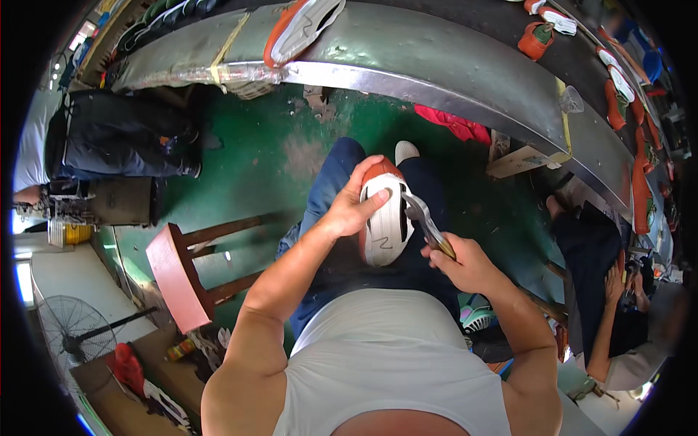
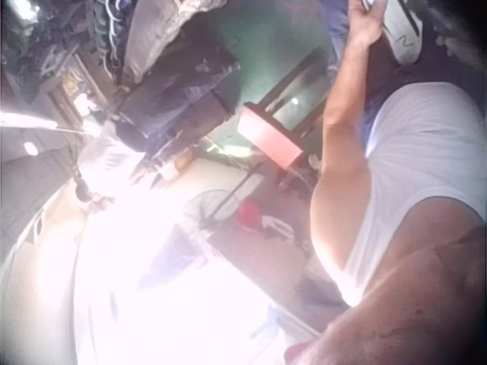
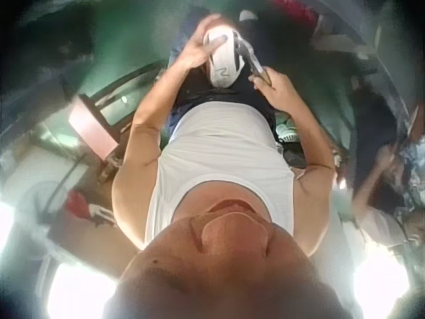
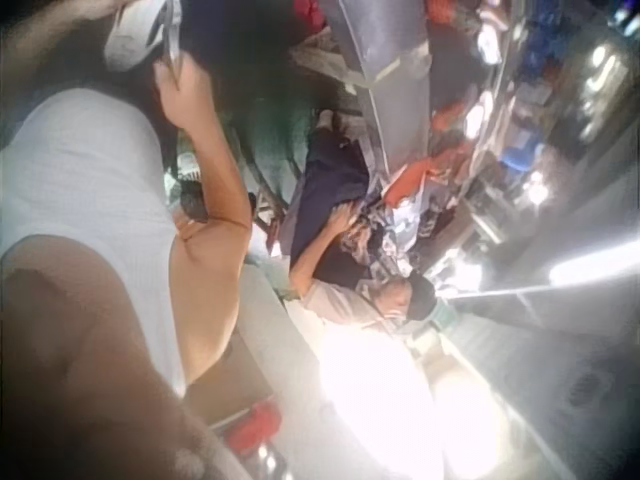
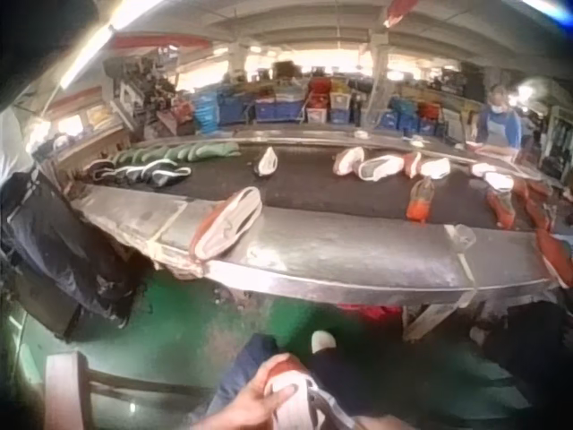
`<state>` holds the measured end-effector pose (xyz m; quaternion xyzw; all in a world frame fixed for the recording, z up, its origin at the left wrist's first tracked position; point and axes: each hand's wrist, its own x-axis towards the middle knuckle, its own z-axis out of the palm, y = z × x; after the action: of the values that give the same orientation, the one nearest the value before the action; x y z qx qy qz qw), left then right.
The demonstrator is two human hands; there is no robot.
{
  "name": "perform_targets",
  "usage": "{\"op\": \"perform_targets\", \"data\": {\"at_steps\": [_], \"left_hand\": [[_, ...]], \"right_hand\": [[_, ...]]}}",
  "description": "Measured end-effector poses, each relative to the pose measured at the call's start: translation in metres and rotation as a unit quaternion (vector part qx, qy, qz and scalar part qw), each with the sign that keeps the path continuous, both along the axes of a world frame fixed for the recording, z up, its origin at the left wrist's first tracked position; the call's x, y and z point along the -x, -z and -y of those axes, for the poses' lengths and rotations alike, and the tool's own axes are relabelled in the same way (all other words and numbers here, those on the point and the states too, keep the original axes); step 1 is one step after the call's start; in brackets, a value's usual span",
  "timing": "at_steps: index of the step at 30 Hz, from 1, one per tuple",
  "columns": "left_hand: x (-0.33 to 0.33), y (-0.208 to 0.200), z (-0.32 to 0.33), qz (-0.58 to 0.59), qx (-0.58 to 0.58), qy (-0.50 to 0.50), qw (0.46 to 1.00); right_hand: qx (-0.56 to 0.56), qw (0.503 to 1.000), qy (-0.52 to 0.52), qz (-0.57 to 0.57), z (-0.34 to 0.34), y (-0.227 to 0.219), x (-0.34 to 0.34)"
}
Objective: The person pulls and secures shoe uppers onto shoe soles using pliers and a hammer.
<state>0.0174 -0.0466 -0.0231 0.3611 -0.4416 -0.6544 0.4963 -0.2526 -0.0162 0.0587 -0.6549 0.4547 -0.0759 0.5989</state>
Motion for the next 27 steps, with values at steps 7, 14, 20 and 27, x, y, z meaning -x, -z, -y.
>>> {"op": "perform_targets", "data": {"at_steps": [7, 14, 20, 27], "left_hand": [[-0.013, -0.011, 0.002, 0.085, 0.012, 0.006, 0.996], [-0.017, 0.007, 0.009, 0.042, 0.003, 0.004, 0.999], [0.001, -0.008, 0.012, 0.054, -0.021, -0.008, 0.998], [0.010, -0.005, 0.025, 0.104, -0.024, -0.008, 0.994]], "right_hand": [[-0.035, 0.988, 0.046, 0.142, 0.012, 0.028, -0.026], [0.251, 0.968, 0.019, -0.002, 0.009, 0.060, -0.028], [0.272, 0.944, -0.002, -0.187, -0.004, 0.014, -0.024], [-0.044, 0.997, 0.065, 0.008, 0.008, 0.007, 0.001]]}}
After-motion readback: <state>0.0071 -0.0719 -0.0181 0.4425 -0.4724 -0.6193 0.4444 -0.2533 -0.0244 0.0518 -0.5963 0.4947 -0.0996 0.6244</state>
